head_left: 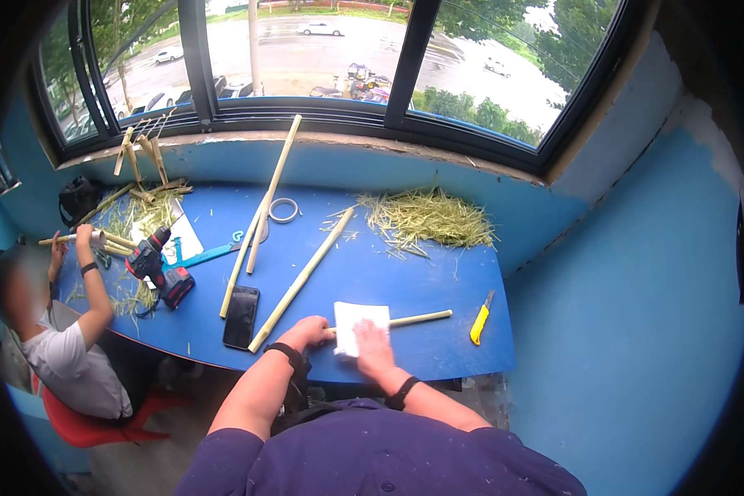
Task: The recorder is sanding or polishing a long bamboo pole using a small piece of sandpaper or white abrasive cloth at a blue work table.
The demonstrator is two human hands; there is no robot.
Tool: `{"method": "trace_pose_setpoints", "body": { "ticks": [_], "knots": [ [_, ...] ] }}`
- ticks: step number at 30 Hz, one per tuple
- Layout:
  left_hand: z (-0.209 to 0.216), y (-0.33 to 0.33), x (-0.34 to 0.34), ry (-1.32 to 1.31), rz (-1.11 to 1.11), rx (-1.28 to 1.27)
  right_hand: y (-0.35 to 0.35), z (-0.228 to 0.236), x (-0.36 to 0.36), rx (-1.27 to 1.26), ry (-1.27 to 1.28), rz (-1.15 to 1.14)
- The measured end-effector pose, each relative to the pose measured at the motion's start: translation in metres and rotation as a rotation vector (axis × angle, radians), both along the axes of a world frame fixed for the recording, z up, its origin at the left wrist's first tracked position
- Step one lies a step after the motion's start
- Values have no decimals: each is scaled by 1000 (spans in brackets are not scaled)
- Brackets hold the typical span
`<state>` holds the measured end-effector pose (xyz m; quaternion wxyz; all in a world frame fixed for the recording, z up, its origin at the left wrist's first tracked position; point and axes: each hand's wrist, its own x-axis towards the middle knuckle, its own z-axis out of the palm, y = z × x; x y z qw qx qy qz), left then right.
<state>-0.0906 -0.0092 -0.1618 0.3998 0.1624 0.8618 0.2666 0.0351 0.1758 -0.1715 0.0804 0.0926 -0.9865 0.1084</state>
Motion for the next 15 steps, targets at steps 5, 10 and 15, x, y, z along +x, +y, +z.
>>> {"method": "trace_pose_setpoints", "body": {
  "ticks": [5,10,15],
  "knots": [
    [-6,-3,0,-10,45,41,13,-1,-5,5,-7,75],
    [1,0,2,-50,61,10,147,-20,-1,125,-109,-373],
    [2,1,-4,-71,4,-48,184,1,-9,94,-268,-512]
  ]
}}
